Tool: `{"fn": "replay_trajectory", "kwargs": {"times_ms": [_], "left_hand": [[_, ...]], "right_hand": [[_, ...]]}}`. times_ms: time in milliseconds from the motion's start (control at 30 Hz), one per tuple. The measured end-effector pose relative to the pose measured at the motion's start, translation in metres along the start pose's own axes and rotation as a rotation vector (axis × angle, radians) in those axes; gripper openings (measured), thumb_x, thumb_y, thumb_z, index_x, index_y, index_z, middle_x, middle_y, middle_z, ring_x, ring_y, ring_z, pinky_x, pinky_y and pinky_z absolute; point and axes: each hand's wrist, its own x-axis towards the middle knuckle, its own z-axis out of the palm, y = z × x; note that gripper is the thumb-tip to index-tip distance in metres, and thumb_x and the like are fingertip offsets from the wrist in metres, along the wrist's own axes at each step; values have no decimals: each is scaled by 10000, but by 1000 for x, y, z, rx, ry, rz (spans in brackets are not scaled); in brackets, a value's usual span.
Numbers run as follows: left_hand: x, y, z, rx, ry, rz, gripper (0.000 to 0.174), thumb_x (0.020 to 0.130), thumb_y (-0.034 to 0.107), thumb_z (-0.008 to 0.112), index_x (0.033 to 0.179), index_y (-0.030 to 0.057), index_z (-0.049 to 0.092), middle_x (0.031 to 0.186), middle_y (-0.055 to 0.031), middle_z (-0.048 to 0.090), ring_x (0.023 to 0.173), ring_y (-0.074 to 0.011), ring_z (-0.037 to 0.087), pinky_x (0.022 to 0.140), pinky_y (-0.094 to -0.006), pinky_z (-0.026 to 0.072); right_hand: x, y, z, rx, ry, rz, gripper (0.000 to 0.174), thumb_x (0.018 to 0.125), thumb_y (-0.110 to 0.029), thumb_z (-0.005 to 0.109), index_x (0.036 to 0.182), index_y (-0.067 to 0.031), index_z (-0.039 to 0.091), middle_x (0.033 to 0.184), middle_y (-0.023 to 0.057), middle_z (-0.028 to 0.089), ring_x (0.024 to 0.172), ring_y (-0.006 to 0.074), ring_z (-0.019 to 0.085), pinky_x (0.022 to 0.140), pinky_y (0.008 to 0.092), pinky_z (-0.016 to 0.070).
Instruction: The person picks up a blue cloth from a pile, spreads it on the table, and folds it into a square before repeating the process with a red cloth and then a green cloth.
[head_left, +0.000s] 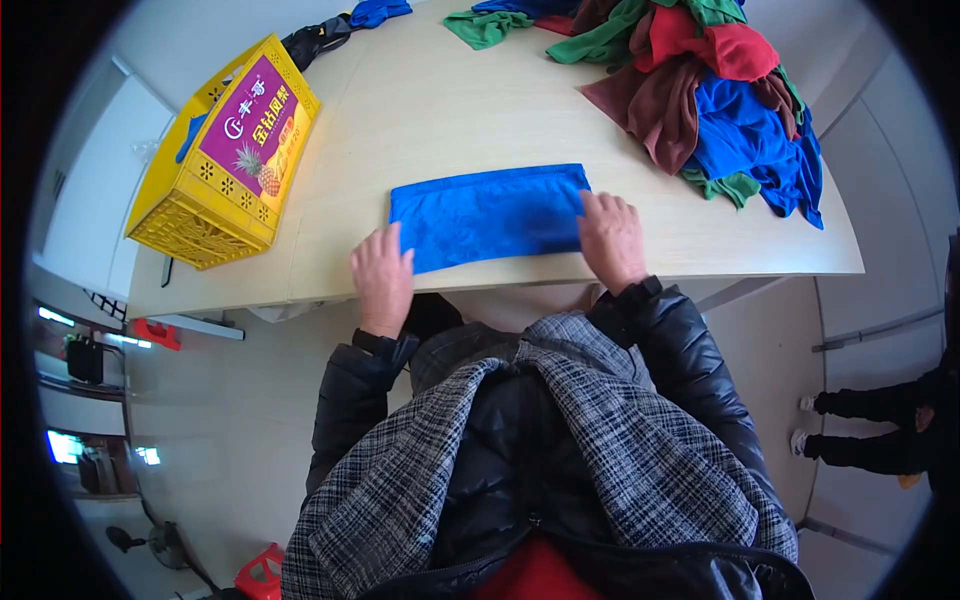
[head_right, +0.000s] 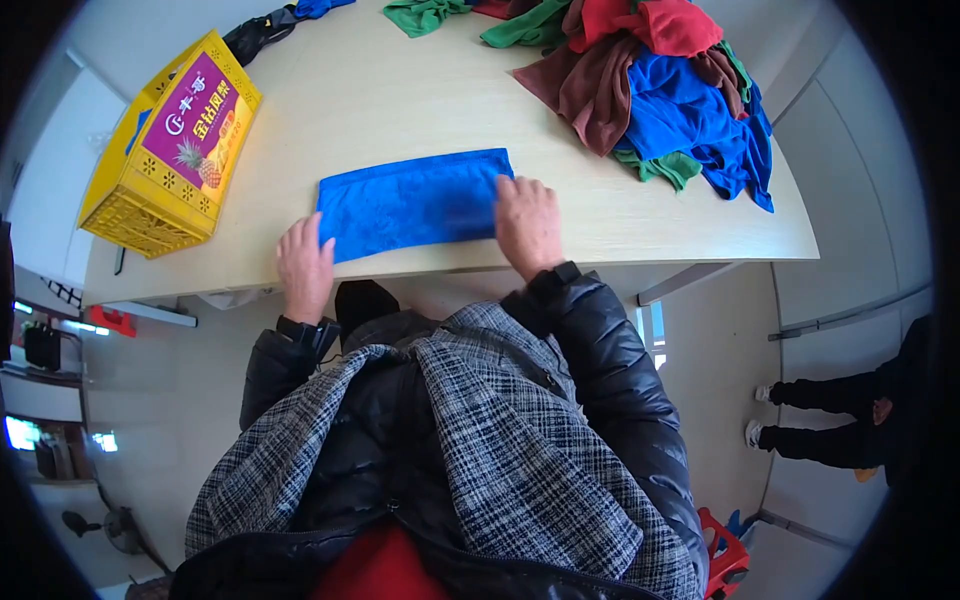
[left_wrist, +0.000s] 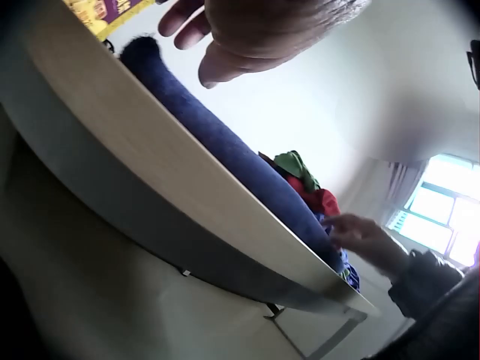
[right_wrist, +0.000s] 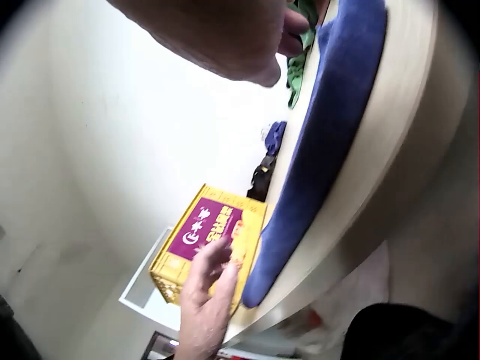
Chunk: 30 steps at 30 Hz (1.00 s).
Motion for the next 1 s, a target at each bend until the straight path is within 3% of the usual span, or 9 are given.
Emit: {"fn": "replay_trajectory", "kwargs": {"times_ms": [33, 100, 167, 300, 600, 767, 867, 900, 1000], "left_hand": [[1, 13, -2, 6, -5, 1, 485, 903, 162, 687, 1349, 52, 532, 1270, -178, 619, 1172, -353, 581, 986, -463, 449], [4, 40, -1, -171, -128, 264, 538, 897, 199, 689, 1383, 40, 522, 1497, -148, 468, 1392, -328, 419, 1139, -466, 327], [0, 61, 18, -162, -158, 323, 568, 906, 225, 681, 1417, 53, 501, 1521, -145, 446, 1416, -327, 395, 1160, -473, 303], [-14, 63, 29, -122, -241, 367, 620, 933, 300, 648, 1480, 79, 454, 1571, -137, 392, 1456, -327, 349, 1182, -509, 264], [-26, -23, 39, -81, -251, 134, 633, 961, 453, 586, 1484, 113, 479, 1559, -140, 413, 1435, -326, 376, 1163, -564, 269], [0, -25, 17, 7, -244, 80, 532, 959, 371, 599, 1389, 60, 555, 1480, -171, 490, 1378, -363, 425, 1142, -501, 312], [23, 14, 1, -239, -131, 340, 381, 928, 282, 654, 1221, 38, 645, 1313, -154, 595, 1228, -350, 536, 1052, -453, 414], [20, 21, 5, -246, -130, 335, 381, 928, 282, 654, 1221, 38, 645, 1313, -154, 595, 1228, -350, 536, 1052, -453, 414], [18, 38, 18, -381, -296, 370, 296, 886, 203, 702, 1125, 32, 665, 1198, -126, 631, 1109, -320, 593, 951, -423, 479]], "right_hand": [[2, -16, -2, 34, -18, -65, 422, 893, -196, 671, 1280, -59, 576, 1201, 139, 644, 1129, 338, 586, 988, 456, 443], [0, -41, 14, 88, 54, -272, 505, 909, -261, 667, 1341, -32, 544, 1287, 151, 610, 1230, 338, 540, 1045, 460, 413], [-7, -61, 36, -8, 19, -402, 591, 981, -414, 553, 1421, -22, 502, 1428, 151, 539, 1363, 339, 448, 1136, 498, 323], [-24, -67, 59, 96, -94, -384, 657, 993, -479, 511, 1477, -39, 458, 1550, 144, 438, 1461, 359, 347, 1192, 543, 234], [-42, -2, 42, -46, -73, -237, 626, 995, -434, 530, 1504, -82, 433, 1580, 129, 401, 1484, 355, 313, 1202, 542, 224], [-48, 1, 40, -44, -17, -160, 576, 980, -364, 564, 1466, -68, 472, 1560, 131, 427, 1468, 335, 345, 1192, 507, 260], [-51, 0, 45, -10, 14, -166, 535, 966, -333, 584, 1423, -63, 512, 1528, 131, 462, 1441, 331, 383, 1171, 490, 300], [-51, 1, 46, 12, 45, -178, 512, 960, -326, 591, 1395, -61, 535, 1506, 131, 485, 1423, 330, 405, 1157, 483, 323], [-46, -1, 45, 32, 89, -190, 480, 947, -312, 605, 1354, -59, 567, 1474, 129, 517, 1393, 331, 440, 1136, 476, 353]]}}
